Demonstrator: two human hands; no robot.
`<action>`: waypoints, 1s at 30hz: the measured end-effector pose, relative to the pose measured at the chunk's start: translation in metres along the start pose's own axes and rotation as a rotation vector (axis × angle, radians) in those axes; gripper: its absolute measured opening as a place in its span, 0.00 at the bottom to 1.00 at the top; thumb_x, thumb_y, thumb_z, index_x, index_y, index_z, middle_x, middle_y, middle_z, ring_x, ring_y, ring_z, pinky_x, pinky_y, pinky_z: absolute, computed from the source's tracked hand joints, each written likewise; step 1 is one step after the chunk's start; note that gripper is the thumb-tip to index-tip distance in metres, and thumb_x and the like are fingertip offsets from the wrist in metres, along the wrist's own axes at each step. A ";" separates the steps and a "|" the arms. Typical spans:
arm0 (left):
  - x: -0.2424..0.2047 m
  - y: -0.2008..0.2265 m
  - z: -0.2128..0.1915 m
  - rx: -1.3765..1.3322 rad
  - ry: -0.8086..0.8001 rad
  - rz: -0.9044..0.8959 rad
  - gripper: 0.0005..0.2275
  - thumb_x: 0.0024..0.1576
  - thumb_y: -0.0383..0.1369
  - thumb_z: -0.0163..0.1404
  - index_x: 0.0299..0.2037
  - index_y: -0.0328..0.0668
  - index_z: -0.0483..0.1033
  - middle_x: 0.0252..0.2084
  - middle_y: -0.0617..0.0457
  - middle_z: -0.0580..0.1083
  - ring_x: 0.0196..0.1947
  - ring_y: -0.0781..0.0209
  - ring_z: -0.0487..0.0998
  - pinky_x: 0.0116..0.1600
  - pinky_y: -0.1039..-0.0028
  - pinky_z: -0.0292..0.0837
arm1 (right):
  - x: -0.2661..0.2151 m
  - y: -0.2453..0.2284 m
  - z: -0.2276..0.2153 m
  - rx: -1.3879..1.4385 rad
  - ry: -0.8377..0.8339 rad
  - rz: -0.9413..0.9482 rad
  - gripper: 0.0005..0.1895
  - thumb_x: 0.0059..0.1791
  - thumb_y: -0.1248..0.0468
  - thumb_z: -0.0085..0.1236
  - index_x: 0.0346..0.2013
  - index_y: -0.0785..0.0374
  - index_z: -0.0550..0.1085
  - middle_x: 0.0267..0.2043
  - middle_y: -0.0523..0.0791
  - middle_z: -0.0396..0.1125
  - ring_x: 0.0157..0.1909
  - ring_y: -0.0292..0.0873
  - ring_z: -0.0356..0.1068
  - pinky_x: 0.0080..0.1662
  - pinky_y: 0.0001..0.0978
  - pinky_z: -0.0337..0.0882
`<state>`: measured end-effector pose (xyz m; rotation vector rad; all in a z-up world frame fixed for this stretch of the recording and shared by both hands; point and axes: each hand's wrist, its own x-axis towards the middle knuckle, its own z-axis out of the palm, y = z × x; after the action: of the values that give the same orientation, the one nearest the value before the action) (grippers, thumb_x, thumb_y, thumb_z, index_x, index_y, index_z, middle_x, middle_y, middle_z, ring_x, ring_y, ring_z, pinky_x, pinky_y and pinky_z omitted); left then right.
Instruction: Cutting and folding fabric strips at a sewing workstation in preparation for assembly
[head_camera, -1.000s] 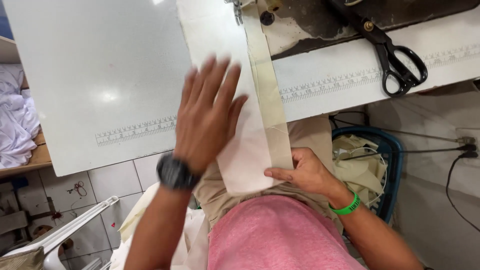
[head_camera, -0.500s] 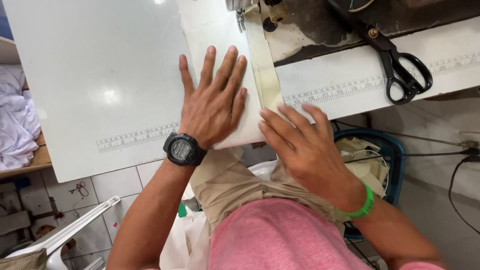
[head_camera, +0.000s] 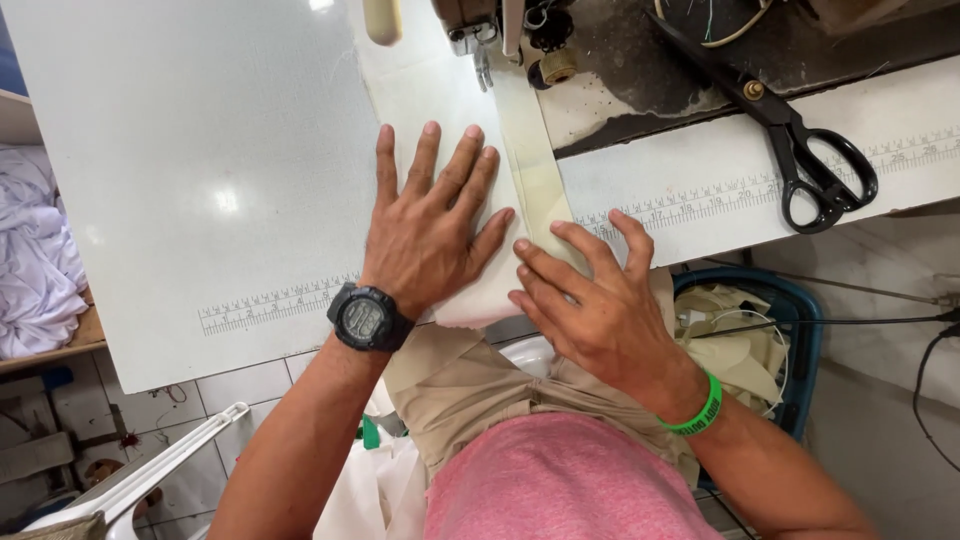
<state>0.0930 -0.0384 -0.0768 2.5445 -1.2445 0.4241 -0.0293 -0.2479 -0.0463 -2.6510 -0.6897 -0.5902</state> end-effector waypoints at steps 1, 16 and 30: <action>0.002 -0.003 0.002 0.009 0.000 -0.006 0.25 0.75 0.47 0.52 0.72 0.32 0.76 0.75 0.38 0.72 0.76 0.25 0.67 0.78 0.25 0.43 | 0.003 0.002 0.001 -0.019 0.011 -0.003 0.10 0.60 0.58 0.68 0.47 0.62 0.83 0.61 0.43 0.79 0.63 0.57 0.73 0.69 0.66 0.55; 0.042 -0.061 0.020 0.025 -0.010 -0.024 0.28 0.76 0.50 0.46 0.75 0.33 0.73 0.74 0.39 0.74 0.76 0.26 0.68 0.74 0.21 0.36 | 0.039 0.027 0.028 -0.172 0.009 0.034 0.15 0.63 0.52 0.65 0.51 0.61 0.82 0.65 0.40 0.77 0.67 0.56 0.70 0.70 0.70 0.53; 0.046 -0.060 0.006 -0.025 0.001 -0.066 0.24 0.80 0.43 0.50 0.71 0.23 0.72 0.77 0.34 0.67 0.66 0.32 0.77 0.73 0.24 0.35 | 0.021 0.042 -0.006 0.018 -0.104 0.051 0.26 0.66 0.54 0.59 0.77 0.60 0.69 0.81 0.46 0.64 0.83 0.67 0.55 0.73 0.76 0.45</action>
<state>0.1682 -0.0382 -0.0721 2.5557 -1.1539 0.3931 0.0073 -0.2769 -0.0406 -2.6897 -0.6511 -0.4329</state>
